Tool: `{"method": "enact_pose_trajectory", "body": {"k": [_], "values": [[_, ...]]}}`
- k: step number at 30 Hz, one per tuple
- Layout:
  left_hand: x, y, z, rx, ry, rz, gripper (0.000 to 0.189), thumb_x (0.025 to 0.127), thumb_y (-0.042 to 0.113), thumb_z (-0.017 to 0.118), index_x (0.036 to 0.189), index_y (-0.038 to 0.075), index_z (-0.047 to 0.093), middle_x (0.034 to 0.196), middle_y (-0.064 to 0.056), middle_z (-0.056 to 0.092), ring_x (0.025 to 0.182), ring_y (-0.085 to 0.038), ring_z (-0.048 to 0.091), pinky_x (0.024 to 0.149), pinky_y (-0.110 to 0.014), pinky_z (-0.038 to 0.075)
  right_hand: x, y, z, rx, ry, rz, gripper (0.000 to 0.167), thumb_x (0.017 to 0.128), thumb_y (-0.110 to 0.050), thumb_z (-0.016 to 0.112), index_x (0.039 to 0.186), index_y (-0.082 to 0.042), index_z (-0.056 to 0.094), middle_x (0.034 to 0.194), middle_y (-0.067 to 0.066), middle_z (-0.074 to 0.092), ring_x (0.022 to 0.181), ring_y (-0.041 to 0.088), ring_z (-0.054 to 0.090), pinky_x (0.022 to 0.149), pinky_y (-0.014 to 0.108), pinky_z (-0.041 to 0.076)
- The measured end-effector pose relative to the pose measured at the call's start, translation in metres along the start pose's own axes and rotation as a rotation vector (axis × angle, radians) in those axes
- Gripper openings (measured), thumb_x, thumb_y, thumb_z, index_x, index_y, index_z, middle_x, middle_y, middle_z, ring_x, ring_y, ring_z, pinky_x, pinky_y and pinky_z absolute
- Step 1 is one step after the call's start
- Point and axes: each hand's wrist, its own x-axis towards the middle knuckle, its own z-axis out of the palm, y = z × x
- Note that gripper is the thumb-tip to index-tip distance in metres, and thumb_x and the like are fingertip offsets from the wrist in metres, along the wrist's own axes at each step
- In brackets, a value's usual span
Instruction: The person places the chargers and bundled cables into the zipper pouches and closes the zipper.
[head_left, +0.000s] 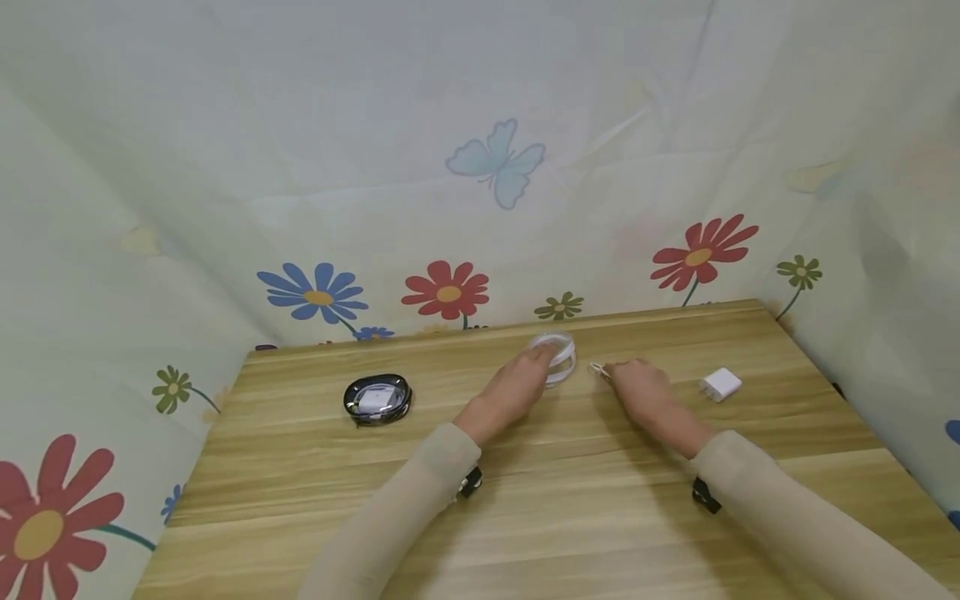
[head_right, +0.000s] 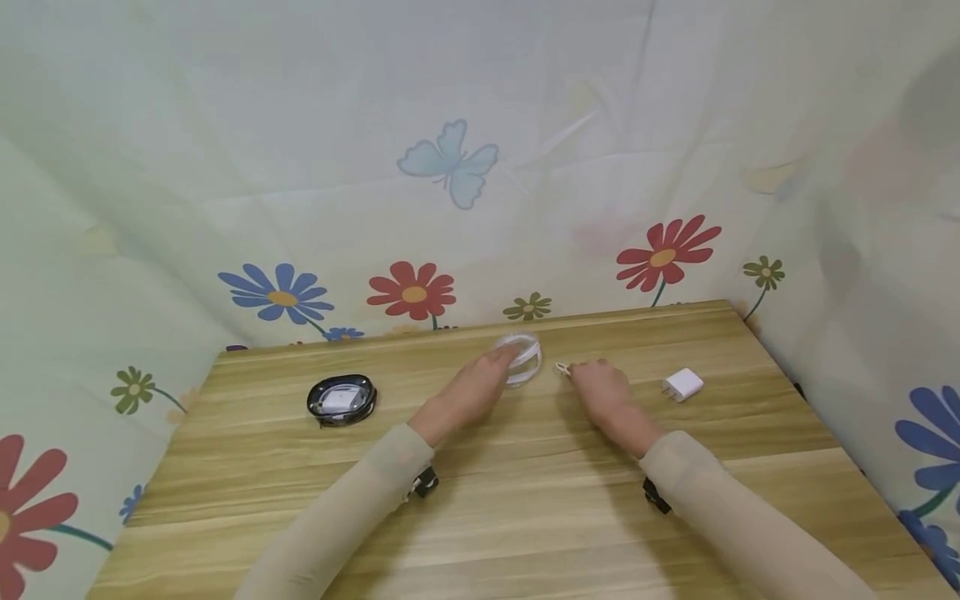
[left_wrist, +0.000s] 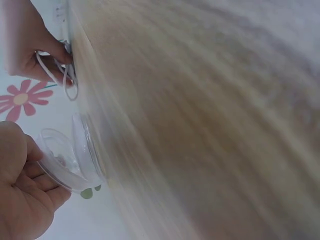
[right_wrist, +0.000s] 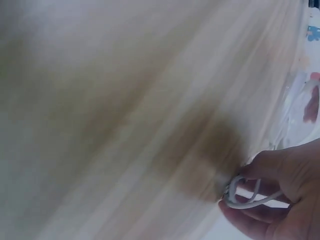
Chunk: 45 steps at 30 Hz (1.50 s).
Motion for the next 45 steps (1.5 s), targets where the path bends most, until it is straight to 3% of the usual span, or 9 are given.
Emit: {"method": "enact_pose_trajectory", "body": {"k": [4,10,17,24,30,37,43,45], "values": [[0.000,0.000,-0.001,0.001,0.002,-0.006,0.041,0.102,0.000,0.052,0.144,0.001,0.052,0.141,-0.016,0.059,0.127,-0.027,0.060,0.101,-0.034,0.052,-0.002,0.009,0.000,-0.016,0.054,-0.034,0.007,0.096,-0.006,0.066,0.093,-0.007,0.072,0.071,0.017,0.067,0.061,0.035,0.064,0.047,0.047,0.054],[0.000,-0.001,-0.003,-0.023,-0.008,-0.016,0.043,0.102,0.001,0.053,0.145,0.000,0.050,0.143,-0.018,0.057,0.126,-0.028,0.060,0.101,-0.035,0.052,-0.002,0.021,-0.002,-0.008,0.104,-0.060,0.013,0.094,0.000,0.066,0.099,-0.007,0.075,0.066,0.016,0.064,0.056,0.034,0.061,0.046,0.045,0.053],[-0.001,-0.001,-0.006,-0.051,-0.003,-0.012,0.043,0.101,0.001,0.056,0.143,-0.001,0.051,0.141,-0.018,0.058,0.123,-0.028,0.062,0.099,-0.036,0.054,-0.001,0.027,-0.012,0.091,0.125,-0.106,0.023,0.093,0.001,0.066,0.113,-0.006,0.074,0.071,0.018,0.068,0.060,0.034,0.065,0.052,0.048,0.055],[-0.001,-0.001,-0.007,-0.071,-0.021,-0.031,0.044,0.102,0.001,0.054,0.145,0.000,0.049,0.143,-0.018,0.057,0.125,-0.029,0.061,0.101,-0.037,0.053,0.000,0.023,-0.022,0.094,0.145,-0.177,0.037,0.089,0.011,0.062,0.121,-0.003,0.072,0.079,0.019,0.072,0.060,0.034,0.066,0.052,0.048,0.055],[-0.001,-0.003,-0.007,-0.123,-0.014,-0.047,0.047,0.101,0.000,0.054,0.148,0.001,0.047,0.144,-0.018,0.056,0.122,-0.030,0.063,0.099,-0.037,0.054,0.007,0.016,-0.027,0.090,0.227,-0.262,0.028,0.092,0.007,0.066,0.119,-0.001,0.072,0.086,0.019,0.074,0.061,0.031,0.068,0.052,0.045,0.057],[0.000,-0.003,-0.007,-0.134,-0.012,-0.052,0.046,0.101,0.000,0.055,0.146,0.001,0.049,0.142,-0.017,0.058,0.119,-0.030,0.064,0.096,-0.039,0.055,0.017,0.007,-0.034,0.053,0.353,-0.359,0.031,0.086,0.004,0.075,0.116,-0.006,0.073,0.086,0.015,0.075,0.051,0.025,0.062,0.044,0.040,0.052],[0.002,-0.006,-0.004,-0.171,-0.023,-0.083,0.050,0.099,-0.001,0.058,0.148,0.003,0.048,0.134,-0.017,0.063,0.110,-0.029,0.068,0.089,-0.039,0.058,0.024,0.001,-0.032,-0.018,0.378,-0.382,0.024,0.086,-0.001,0.076,0.107,-0.012,0.074,0.077,0.009,0.072,0.055,0.024,0.065,0.043,0.040,0.052],[0.003,-0.007,-0.004,-0.176,-0.009,-0.089,0.048,0.100,-0.001,0.056,0.147,0.003,0.049,0.128,-0.017,0.066,0.106,-0.028,0.069,0.085,-0.038,0.059,0.028,-0.002,-0.031,-0.010,0.385,-0.386,0.024,0.086,0.000,0.076,0.107,-0.011,0.075,0.085,0.009,0.074,0.057,0.024,0.066,0.045,0.039,0.053]]}}
